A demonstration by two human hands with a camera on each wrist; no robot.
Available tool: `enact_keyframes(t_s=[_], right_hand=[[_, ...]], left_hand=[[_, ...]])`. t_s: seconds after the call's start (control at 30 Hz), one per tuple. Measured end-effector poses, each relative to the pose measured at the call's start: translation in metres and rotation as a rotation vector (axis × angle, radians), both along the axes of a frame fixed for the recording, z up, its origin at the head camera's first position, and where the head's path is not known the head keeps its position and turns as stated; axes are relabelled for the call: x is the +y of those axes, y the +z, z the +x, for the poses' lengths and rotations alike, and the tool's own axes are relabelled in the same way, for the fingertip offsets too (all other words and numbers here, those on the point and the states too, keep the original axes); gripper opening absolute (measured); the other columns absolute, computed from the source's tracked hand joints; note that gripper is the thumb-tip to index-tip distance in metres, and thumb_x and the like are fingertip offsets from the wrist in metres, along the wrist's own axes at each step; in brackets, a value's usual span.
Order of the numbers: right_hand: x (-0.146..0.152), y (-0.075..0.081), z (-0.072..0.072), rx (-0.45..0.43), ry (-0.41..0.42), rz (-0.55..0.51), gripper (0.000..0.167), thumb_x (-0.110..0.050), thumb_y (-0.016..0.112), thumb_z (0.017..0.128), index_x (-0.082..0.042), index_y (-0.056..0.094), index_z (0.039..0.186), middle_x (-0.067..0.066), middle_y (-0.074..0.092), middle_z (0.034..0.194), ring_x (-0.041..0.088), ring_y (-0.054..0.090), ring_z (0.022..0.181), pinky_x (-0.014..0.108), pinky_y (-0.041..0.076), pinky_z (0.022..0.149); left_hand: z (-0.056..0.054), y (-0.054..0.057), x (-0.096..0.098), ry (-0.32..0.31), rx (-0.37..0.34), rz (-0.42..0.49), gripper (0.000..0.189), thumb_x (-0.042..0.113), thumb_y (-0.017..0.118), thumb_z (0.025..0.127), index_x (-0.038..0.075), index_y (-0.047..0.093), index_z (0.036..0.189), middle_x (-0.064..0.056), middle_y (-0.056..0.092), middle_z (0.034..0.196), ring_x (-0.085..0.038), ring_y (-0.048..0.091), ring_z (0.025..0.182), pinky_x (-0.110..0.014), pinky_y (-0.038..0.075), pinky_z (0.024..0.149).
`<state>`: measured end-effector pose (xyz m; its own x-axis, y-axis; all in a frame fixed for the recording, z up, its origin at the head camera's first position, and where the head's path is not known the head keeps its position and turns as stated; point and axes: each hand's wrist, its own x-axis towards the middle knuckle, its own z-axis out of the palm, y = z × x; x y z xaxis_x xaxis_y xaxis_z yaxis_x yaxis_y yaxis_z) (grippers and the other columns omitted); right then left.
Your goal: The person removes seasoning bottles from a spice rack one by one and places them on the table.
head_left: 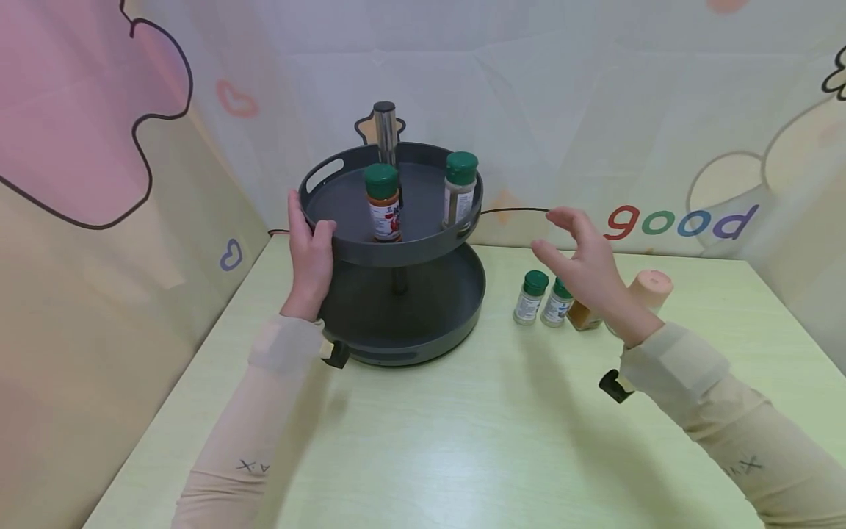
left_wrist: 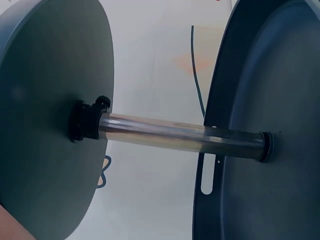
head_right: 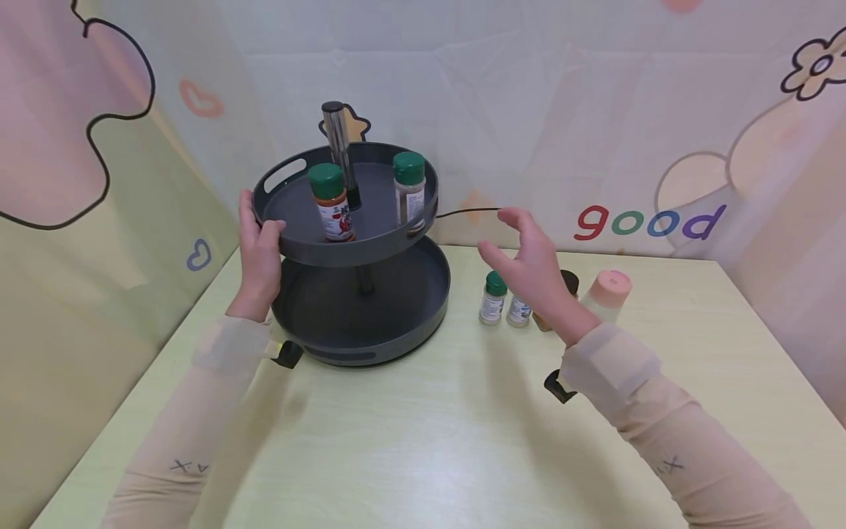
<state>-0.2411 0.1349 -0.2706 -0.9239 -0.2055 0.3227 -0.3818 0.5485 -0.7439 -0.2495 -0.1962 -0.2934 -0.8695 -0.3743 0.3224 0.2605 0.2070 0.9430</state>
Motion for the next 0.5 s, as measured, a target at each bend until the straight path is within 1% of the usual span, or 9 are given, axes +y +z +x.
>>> enact_keyframes(t_s=[0.2,0.5], right_hand=[[-0.008,0.004,-0.003,-0.010,-0.014,0.031,0.058,-0.037,0.053,0.084,-0.010,0.033,0.132,0.008,0.038,0.136,0.024,0.031,0.128,0.050,0.029,0.101],[-0.016,0.006,-0.011,0.014,0.024,0.036,0.059,-0.035,0.055,0.083,-0.007,0.034,0.131,0.011,0.040,0.135,0.029,0.033,0.124,0.048,0.030,0.101]], left_hand=[[0.002,0.000,0.004,0.028,-0.001,-0.005,0.068,0.016,0.037,0.085,0.016,0.002,0.143,0.007,0.003,0.149,-0.005,0.004,0.136,-0.027,0.009,0.111],[0.004,0.000,0.006,0.038,-0.018,-0.016,0.068,0.016,0.038,0.085,0.018,0.001,0.143,0.008,0.001,0.149,-0.005,0.003,0.136,-0.028,0.009,0.111]])
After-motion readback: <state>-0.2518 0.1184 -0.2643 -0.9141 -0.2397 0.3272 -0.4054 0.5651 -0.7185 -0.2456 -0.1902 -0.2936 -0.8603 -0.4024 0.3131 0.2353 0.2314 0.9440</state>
